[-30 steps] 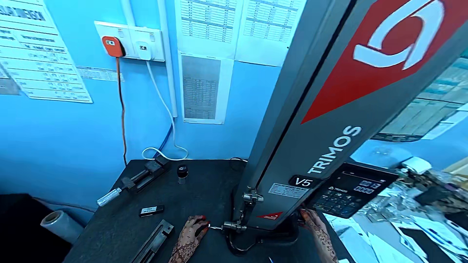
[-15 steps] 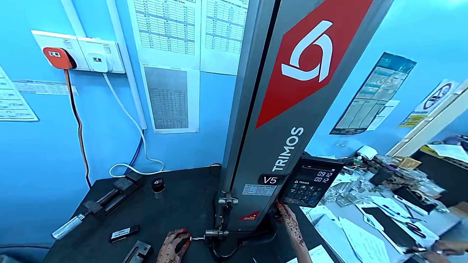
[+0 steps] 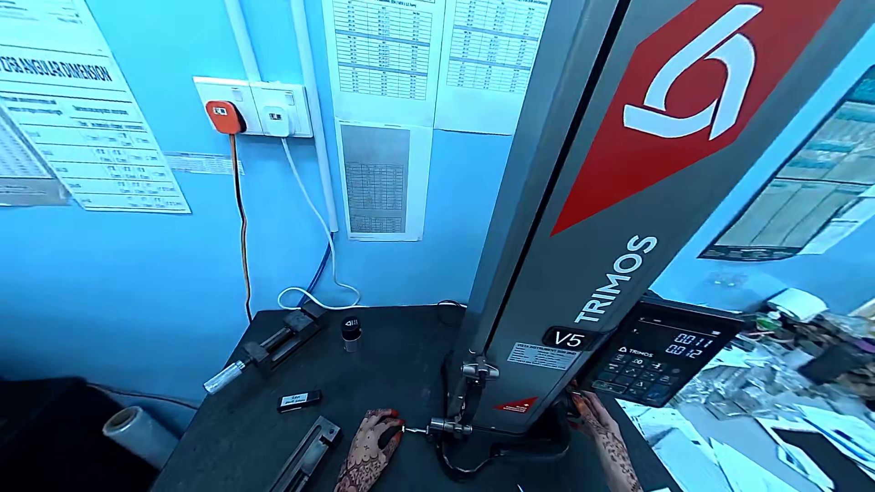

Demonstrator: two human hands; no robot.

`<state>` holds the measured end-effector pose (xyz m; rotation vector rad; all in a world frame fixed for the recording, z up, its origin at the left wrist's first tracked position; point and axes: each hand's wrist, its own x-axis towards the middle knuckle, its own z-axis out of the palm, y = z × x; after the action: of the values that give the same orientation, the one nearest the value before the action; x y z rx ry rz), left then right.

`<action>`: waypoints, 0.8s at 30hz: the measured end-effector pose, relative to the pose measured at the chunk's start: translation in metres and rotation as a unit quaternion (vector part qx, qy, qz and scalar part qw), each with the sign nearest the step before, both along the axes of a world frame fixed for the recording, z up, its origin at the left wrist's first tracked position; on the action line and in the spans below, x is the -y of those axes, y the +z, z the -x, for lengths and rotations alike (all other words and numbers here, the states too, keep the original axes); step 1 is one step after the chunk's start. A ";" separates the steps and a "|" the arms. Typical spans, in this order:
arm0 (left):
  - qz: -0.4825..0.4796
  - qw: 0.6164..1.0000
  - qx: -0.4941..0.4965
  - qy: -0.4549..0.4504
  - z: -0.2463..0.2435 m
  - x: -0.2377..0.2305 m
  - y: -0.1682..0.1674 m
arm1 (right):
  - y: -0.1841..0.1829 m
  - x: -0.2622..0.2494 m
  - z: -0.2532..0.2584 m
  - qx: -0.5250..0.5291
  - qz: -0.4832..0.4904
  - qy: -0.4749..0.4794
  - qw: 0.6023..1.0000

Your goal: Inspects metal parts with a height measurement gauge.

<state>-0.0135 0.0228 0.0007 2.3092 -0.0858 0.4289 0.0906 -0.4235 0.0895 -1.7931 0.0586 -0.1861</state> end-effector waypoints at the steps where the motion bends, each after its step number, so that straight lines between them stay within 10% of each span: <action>1: -0.002 1.000 0.002 0.000 0.000 0.000 0.000 | 0.000 0.001 0.001 -0.003 -0.006 0.002 1.000; 15: 0.001 0.999 -0.014 -0.035 0.003 -0.002 0.010 | 0.013 -0.003 0.003 -0.024 -0.038 0.025 0.999; 24: -0.026 0.998 -0.024 -0.044 0.002 -0.003 0.013 | 0.021 -0.019 -0.009 -0.031 0.202 -0.072 0.976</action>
<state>-0.0151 0.0258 0.0135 2.3554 -0.1773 0.3301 0.0993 -0.4040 0.1109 -2.2024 0.2091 -0.2602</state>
